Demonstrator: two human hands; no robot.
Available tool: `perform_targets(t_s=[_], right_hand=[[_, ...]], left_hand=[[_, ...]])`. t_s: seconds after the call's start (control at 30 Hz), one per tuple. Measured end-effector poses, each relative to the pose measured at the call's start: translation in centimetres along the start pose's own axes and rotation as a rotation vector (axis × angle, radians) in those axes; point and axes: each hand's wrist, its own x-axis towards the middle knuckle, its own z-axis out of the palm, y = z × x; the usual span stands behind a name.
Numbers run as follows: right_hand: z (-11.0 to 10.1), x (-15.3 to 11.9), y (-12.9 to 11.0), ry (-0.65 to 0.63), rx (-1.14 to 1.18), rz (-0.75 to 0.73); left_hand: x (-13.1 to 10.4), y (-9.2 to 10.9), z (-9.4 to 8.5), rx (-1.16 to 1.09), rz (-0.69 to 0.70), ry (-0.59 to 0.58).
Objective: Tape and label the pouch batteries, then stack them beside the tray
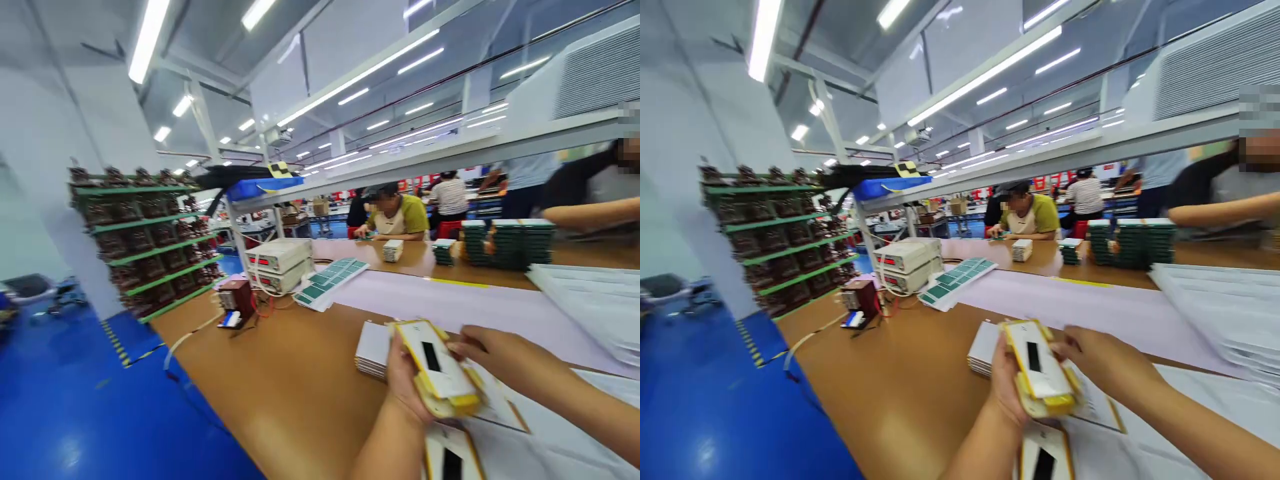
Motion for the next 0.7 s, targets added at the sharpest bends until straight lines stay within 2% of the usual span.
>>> perform_targets(t_s=[0.03, 0.07, 0.13, 0.2, 0.3, 0.53, 0.63, 0.7], right_hand=[[-1.0, 0.0, 0.5, -0.075, -0.062, -0.018], [-1.8, 0.1, 0.9, -0.096, -0.151, 0.014], [-2.8, 0.4, 1.8, -0.141, -0.296, 0.053], [-2.6, 0.5, 2.6, -0.202, -0.371, 0.048], [-1.3, 0.2, 3.1, -0.259, -0.395, 0.032], [0.1, 0.0, 4.0, -0.310, -0.297, 0.094], [0.6, 0.3, 4.5, -0.382, -0.199, 0.182], [1.1, 0.2, 4.2, -0.446, -0.025, 0.242]], left_hand=[[0.2, 0.1, 0.0, 0.015, -0.007, -0.045], [0.5, 0.2, 0.0, 0.021, -0.011, -0.060], [1.0, 0.5, -0.1, 0.016, 0.024, -0.034], [1.3, 1.0, -0.1, 0.031, 0.060, 0.003], [1.4, 1.4, 0.1, 0.100, 0.103, 0.072], [1.4, 1.2, -0.1, 0.131, 0.083, 0.227], [1.5, 1.1, -0.4, 0.077, 0.054, 0.199], [1.5, 1.2, -0.6, 0.065, 0.042, 0.181]])
